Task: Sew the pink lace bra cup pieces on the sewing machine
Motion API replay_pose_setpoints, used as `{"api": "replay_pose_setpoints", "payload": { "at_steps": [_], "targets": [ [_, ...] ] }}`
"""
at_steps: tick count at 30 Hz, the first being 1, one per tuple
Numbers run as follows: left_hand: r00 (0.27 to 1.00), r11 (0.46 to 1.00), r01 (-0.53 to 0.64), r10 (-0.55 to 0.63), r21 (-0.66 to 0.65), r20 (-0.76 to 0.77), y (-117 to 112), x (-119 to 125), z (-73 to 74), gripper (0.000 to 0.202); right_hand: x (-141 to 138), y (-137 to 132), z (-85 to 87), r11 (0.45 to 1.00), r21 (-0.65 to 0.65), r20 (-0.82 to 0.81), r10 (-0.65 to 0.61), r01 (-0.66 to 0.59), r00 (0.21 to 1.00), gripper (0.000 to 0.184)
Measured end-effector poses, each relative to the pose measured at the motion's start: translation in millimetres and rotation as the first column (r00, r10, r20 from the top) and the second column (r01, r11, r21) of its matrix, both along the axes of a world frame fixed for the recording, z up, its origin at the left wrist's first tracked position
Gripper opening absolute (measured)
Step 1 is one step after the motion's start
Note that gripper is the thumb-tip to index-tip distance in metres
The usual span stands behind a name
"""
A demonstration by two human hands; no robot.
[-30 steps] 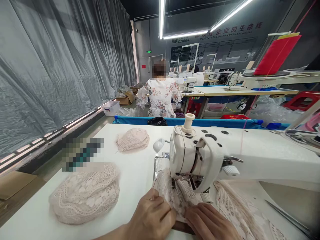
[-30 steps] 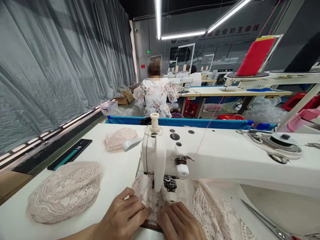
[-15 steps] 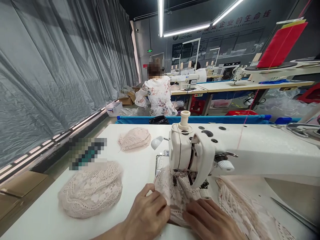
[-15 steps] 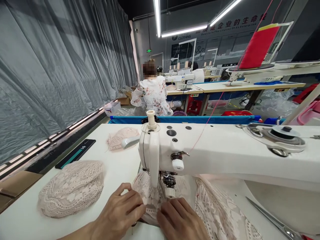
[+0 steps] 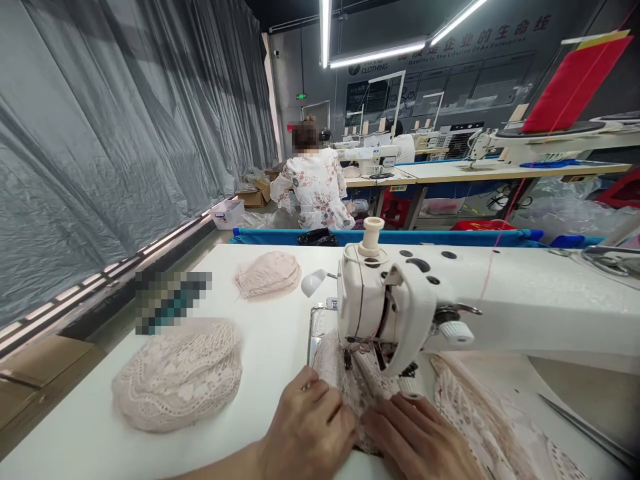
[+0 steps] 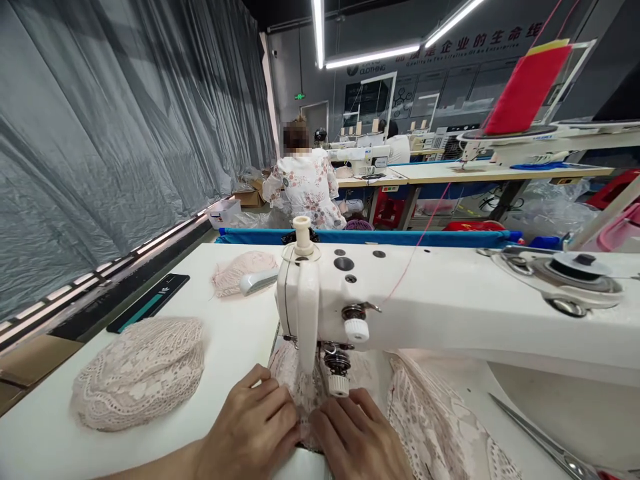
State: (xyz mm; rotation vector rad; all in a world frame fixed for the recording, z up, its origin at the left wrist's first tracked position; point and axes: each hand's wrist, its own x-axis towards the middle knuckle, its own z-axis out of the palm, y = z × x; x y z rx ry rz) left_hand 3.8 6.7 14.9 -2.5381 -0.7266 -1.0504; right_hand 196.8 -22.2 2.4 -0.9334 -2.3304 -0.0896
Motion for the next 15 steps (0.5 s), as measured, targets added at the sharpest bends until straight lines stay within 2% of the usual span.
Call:
{"api": "replay_pose_setpoints", "payload": {
  "at_steps": [3, 6, 9, 13, 15],
  "targets": [
    [0.999, 0.999, -0.046, 0.046, 0.016, 0.006, 2.5, 2.9, 1.3, 0.029, -1.3, 1.1, -8.9, 0.999, -0.026, 0.002, -0.047, 0.047, 0.999, 0.030],
    [0.998, 0.997, -0.047, 0.050, 0.063, -0.034, 2.2, 1.5, 1.7, 0.029, -2.3, 1.0, -9.9, 0.997, -0.031, -0.006, -0.077, 0.077, 0.997, 0.021],
    [0.998, 0.995, -0.028, 0.034, 0.095, -0.059, 0.0, -1.0, 1.1, 0.027, -4.2, 1.3, -6.4, 0.998, -0.004, -0.038, -0.067, 0.067, 0.997, 0.022],
    [0.999, 0.998, 0.008, -0.005, 0.063, -0.046, -1.4, -3.5, -0.9, 0.027, -6.8, 2.3, -5.7, 0.994, 0.081, -0.156, -0.057, 0.070, 0.986, 0.034],
    [0.999, 0.998, 0.034, -0.033, 0.046, -0.028, -1.2, -3.9, -3.0, 0.027, -6.0, 1.8, -5.2, 0.995, 0.072, -0.155, -0.058, 0.070, 0.986, 0.034]
  ]
}}
